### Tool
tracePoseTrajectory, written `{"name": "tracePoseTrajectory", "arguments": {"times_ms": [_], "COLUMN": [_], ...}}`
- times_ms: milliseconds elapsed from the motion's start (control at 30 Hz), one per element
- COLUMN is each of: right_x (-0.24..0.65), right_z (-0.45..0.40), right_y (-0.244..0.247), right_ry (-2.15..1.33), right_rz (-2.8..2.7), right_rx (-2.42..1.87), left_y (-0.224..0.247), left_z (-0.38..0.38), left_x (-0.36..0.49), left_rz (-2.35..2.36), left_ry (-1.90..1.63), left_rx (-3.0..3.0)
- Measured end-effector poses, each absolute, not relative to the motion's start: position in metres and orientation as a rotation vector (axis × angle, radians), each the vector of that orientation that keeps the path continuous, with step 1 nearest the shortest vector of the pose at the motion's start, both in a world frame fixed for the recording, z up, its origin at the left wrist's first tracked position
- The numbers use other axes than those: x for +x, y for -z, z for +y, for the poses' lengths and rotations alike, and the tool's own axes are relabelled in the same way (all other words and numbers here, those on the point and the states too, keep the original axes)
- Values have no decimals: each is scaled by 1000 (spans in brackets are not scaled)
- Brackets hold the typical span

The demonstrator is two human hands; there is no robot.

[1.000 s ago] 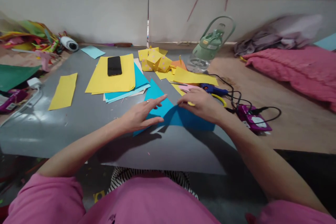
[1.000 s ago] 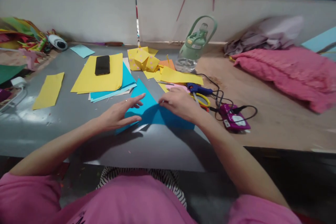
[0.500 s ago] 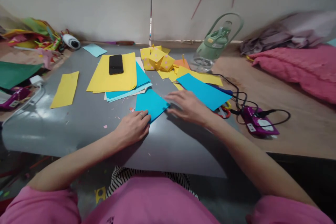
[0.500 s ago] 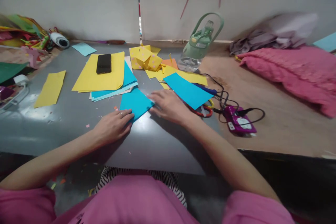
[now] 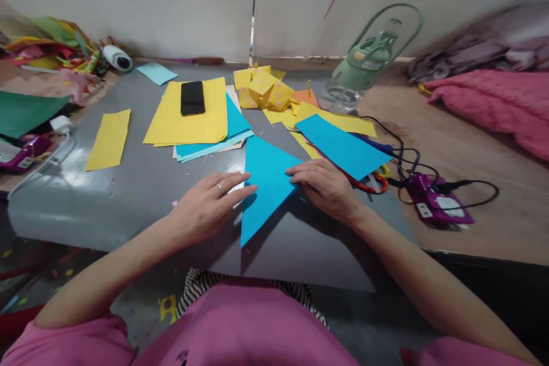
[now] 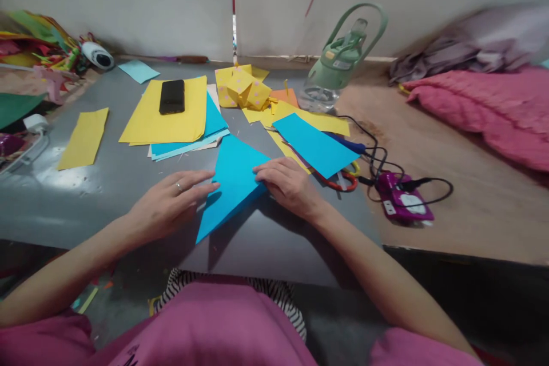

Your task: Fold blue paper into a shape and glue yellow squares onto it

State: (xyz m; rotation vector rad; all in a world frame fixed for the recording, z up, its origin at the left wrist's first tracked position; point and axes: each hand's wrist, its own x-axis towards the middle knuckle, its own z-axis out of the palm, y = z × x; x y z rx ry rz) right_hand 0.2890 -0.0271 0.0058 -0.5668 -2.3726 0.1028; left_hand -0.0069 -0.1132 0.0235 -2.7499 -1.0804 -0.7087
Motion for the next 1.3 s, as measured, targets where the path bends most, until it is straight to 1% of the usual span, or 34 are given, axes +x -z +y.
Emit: {"name": "tracePoseTrajectory", "arguments": {"times_ms": [133, 267, 400, 533, 667, 767, 833, 933, 1000, 1133, 1300], "right_x": [294, 296, 294, 287, 284, 280, 276, 271, 272, 283, 304], "right_z": [-33, -37, -42, -53, -60, -57, -54, -54, -55, -53, -50], "right_y": [-4, -11, -26, -43, -51, -42, -30, -13, -5, 1, -1], "right_ry": [-312, -333, -104, 201, 339, 372, 382, 367, 328, 289, 326], "right_rz": [-2327, -2348, -2357, -2323, -2296, -2283, -2310, -2390, -2410, -2464, -2589], "right_rx": [-508, -506, -462, -384, -376, -502, -582, -537, -483, -513, -654], "left_y": [-10, -11, -28, -47, -55, -51, -42, -23, -8, 11, 12], "left_z": [-101, -88, -80, -95, -113, -112, -106, -97, -94, -92, -92], "left_x": [-6, 0, 0, 1, 3, 5, 9, 22, 33, 47, 34], "left_rz": [-1017, -875, -840, -741, -656, -596, -694, -927, -986, -991, -1005], "left_ry": [606, 811, 986, 988, 1012, 927, 823, 618, 504, 426, 354], "left_rx": [-2780, -2635, -2388, -2313, -2330, -2322, -2259, -2194, -2238, -2365, -2418]}}
